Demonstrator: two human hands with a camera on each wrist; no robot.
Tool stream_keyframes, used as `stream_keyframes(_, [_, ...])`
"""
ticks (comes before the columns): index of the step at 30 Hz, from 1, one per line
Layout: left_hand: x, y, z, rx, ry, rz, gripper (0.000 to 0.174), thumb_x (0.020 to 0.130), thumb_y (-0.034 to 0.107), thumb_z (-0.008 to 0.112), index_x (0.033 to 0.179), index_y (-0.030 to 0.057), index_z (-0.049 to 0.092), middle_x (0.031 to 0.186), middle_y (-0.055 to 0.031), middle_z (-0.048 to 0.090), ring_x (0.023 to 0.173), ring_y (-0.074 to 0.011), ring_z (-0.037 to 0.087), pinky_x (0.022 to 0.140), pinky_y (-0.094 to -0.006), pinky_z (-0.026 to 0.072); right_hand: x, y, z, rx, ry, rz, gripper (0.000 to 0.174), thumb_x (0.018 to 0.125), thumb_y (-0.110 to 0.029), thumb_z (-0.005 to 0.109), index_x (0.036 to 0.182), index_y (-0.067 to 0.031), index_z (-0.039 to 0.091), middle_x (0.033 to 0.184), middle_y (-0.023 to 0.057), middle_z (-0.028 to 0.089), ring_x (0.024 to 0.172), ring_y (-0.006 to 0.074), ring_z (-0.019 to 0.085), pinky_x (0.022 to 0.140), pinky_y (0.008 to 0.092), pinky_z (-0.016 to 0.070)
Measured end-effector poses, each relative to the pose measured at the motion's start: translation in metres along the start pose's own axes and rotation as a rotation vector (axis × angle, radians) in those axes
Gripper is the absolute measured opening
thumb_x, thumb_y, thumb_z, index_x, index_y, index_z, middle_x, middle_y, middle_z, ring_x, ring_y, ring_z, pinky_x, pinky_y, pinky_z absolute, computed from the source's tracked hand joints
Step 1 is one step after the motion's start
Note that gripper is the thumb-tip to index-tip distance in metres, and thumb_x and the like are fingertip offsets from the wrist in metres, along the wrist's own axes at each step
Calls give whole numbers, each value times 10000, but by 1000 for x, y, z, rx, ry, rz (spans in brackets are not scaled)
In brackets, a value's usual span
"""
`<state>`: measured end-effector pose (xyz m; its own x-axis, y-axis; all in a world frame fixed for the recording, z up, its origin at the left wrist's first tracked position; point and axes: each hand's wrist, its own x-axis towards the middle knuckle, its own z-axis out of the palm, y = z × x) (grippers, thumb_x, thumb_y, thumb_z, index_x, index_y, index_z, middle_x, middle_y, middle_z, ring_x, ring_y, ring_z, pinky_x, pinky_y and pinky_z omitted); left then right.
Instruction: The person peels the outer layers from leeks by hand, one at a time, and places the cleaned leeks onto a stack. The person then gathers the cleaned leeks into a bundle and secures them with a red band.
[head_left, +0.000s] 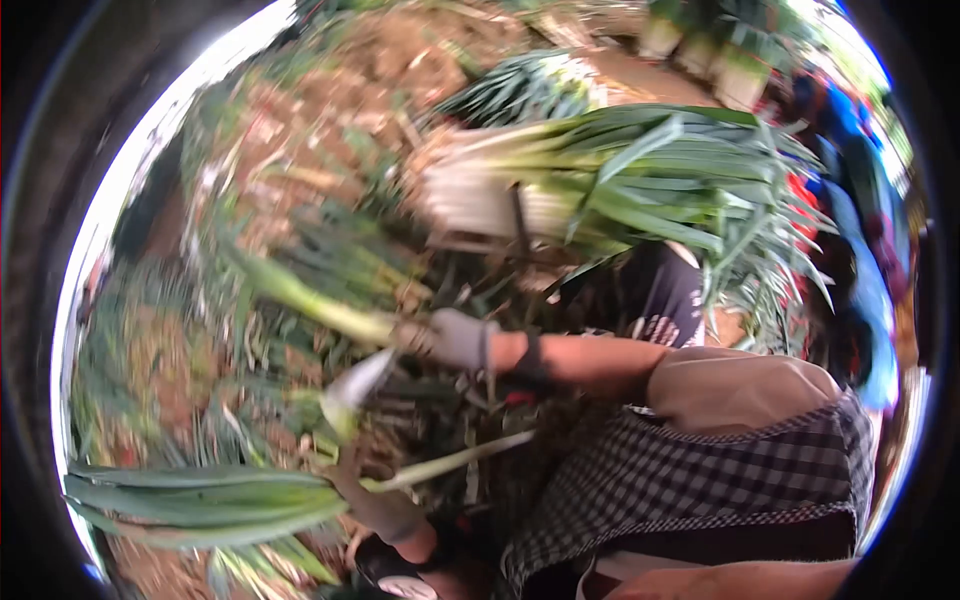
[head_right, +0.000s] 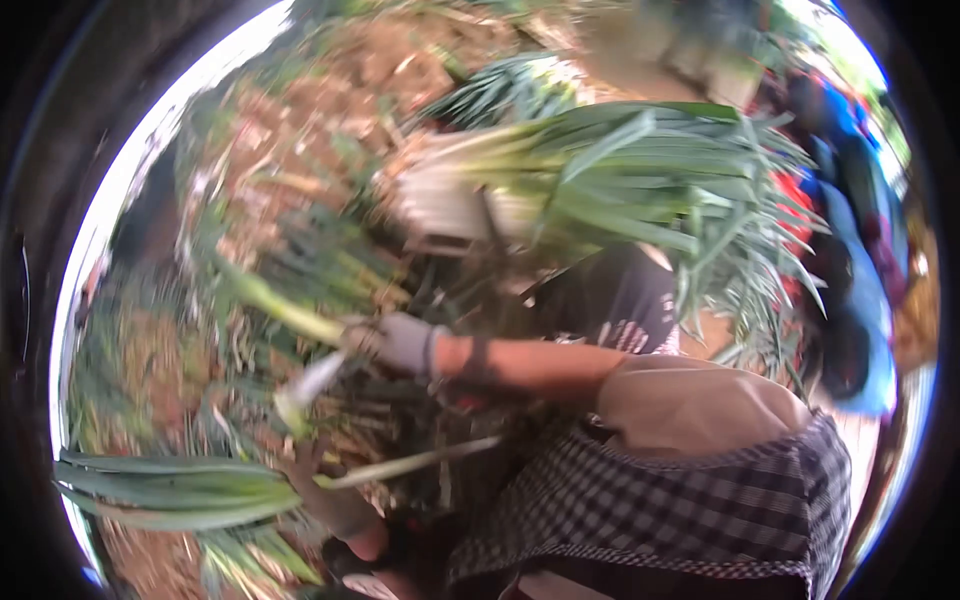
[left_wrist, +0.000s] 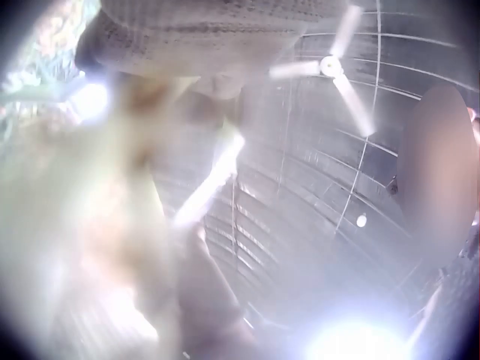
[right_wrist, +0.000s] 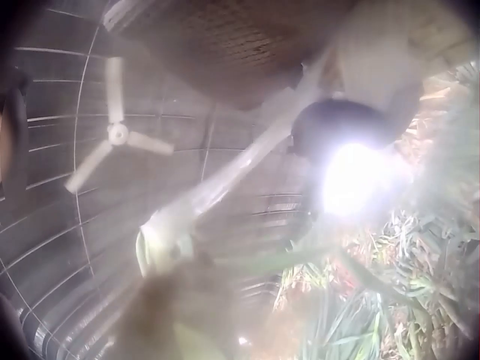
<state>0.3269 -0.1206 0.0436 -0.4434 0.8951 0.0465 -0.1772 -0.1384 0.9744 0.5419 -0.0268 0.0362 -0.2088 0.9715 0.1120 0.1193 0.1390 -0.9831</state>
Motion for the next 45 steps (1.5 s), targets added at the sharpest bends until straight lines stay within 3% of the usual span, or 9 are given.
stream_keyframes(6, [43, 16, -48, -149, 46, -114, 268, 934, 177, 486, 1010, -43, 619, 645, 7, 445, 556, -78, 419, 496, -222, 363, -44, 14, -11, 123, -161, 125, 639, 896, -619, 478, 1141, -40, 593, 646, -10, 517, 566, 73, 491, 492, 241, 384])
stream_keyframes(10, [67, 2, -23, -109, -85, -75, 296, 927, 115, 532, 1206, 55, 612, 1300, -46, 551, 574, -41, 382, 507, -183, 337, -78, 18, -7, 371, -297, 230, 557, 900, -570, 522, 1068, -43, 591, 680, -23, 529, 578, 46, 477, 510, 203, 367])
stream_keyframes(14, [80, -23, -8, -430, -208, -89, 218, 911, 245, 617, 1063, 95, 575, 771, 28, 522, 533, -70, 385, 539, -226, 355, -109, 44, -2, 249, -437, 275, 552, 917, -555, 497, 1020, -25, 610, 682, -7, 550, 582, 89, 508, 521, 262, 408])
stream_keyframes(16, [84, -31, -13, -295, -216, -151, 181, 910, 231, 619, 1026, 95, 594, 691, 44, 488, 530, -75, 379, 534, -235, 350, -109, 42, 3, -104, -414, -35, 512, 946, -512, 465, 1061, -52, 658, 710, 69, 605, 615, 184, 601, 565, 333, 474])
stream_keyframes(19, [92, -41, -18, -355, -132, -227, 121, 863, 67, 642, 975, 56, 596, 764, -10, 568, 488, -84, 402, 466, -241, 369, -62, 37, -3, -386, -358, -264, 441, 926, -460, 536, 1019, -50, 668, 851, 148, 658, 742, 251, 651, 663, 369, 512])
stream_keyframes(21, [90, -40, -18, -352, -130, -242, 114, 857, 58, 645, 962, 49, 601, 763, -11, 567, 490, -85, 403, 469, -242, 375, -25, -4, 20, -145, -361, 22, 507, 868, -449, 634, 1050, 23, 644, 895, 133, 671, 825, 187, 633, 735, 332, 502])
stream_keyframes(26, [83, -22, -12, -174, -122, -124, 141, 837, 38, 653, 969, 6, 613, 767, -18, 568, 506, -91, 442, 471, -233, 396, 52, -24, 76, -203, -487, -29, 543, 794, -425, 726, 1036, 51, 630, 797, 97, 645, 740, 135, 580, 684, 306, 483])
stream_keyframes(37, [89, -49, -27, -91, -19, -156, 137, 798, 27, 686, 904, -59, 679, 771, -49, 640, 536, -102, 541, 460, -224, 418, 36, 16, 117, -200, -265, 53, 375, 754, -284, 765, 934, 18, 636, 759, 142, 629, 673, 146, 569, 658, 313, 482])
stream_keyframes(45, [93, -57, -52, -87, 153, -245, 141, 762, 16, 716, 873, -26, 641, 707, -44, 605, 474, -109, 498, 422, -241, 399, -15, -20, 63, -339, -225, 19, 220, 755, -212, 739, 733, -44, 599, 624, 13, 574, 566, 99, 528, 548, 288, 451])
